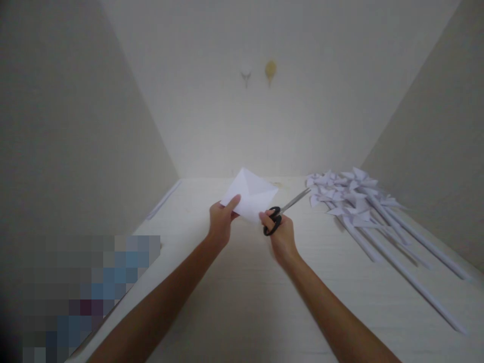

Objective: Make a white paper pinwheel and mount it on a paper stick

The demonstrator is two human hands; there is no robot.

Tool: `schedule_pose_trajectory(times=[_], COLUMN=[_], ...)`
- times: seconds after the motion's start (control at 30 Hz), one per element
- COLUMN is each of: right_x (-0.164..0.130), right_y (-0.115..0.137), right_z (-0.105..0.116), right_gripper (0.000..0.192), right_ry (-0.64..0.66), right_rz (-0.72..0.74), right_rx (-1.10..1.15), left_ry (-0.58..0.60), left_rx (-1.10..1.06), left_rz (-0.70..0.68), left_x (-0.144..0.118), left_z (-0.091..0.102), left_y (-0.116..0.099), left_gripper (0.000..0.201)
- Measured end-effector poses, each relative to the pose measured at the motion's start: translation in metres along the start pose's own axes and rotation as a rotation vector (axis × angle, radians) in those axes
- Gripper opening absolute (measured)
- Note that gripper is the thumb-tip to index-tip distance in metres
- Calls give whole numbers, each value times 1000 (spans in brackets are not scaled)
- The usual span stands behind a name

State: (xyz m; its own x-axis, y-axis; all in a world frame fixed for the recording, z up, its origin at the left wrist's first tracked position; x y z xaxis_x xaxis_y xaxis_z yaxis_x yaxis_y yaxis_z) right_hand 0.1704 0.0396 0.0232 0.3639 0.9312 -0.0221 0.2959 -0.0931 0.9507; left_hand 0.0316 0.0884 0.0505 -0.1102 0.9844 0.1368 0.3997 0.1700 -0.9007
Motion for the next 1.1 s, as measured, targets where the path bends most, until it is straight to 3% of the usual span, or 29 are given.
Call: schedule_pose_trajectory(times=[0.1,0.23,0.4,0.57,1.1], right_x=[-2,-5,-17,-31,-38], right_y=[3,2,-17,-23,-22], right_z=[2,2,-12,-24,-29], right_gripper=[24,26,41,44,42], right_ry=[3,30,328,510,553], right_rz=[43,17,-166,-147,-106], right_rx=[-24,-140,-296,-631,-749], left_ry=[46,35,-36,-58,-28], left_rx=[-17,85,200,220,196], left_rz=[68,6,-209,-325,-309], left_x=[-2,2,15,21,17], left_z=[-2,3,14,18,12], left_y=[3,-2,-26,-46,-52], left_gripper=[32,31,30,30,28])
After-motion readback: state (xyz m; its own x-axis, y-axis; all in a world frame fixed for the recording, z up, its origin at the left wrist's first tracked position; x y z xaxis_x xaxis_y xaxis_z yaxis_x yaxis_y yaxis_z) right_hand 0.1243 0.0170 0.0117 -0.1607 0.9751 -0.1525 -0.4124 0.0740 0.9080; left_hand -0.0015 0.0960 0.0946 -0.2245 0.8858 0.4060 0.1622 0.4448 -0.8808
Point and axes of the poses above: each hand's wrist, its own x-axis towards the middle knuckle, its own z-axis out of the back of the hand, y = z × x, the point moved 6 cm from there along x, towards the middle knuckle, and after that the axes turned 7 degrees about -z, right-handed, at the moved point
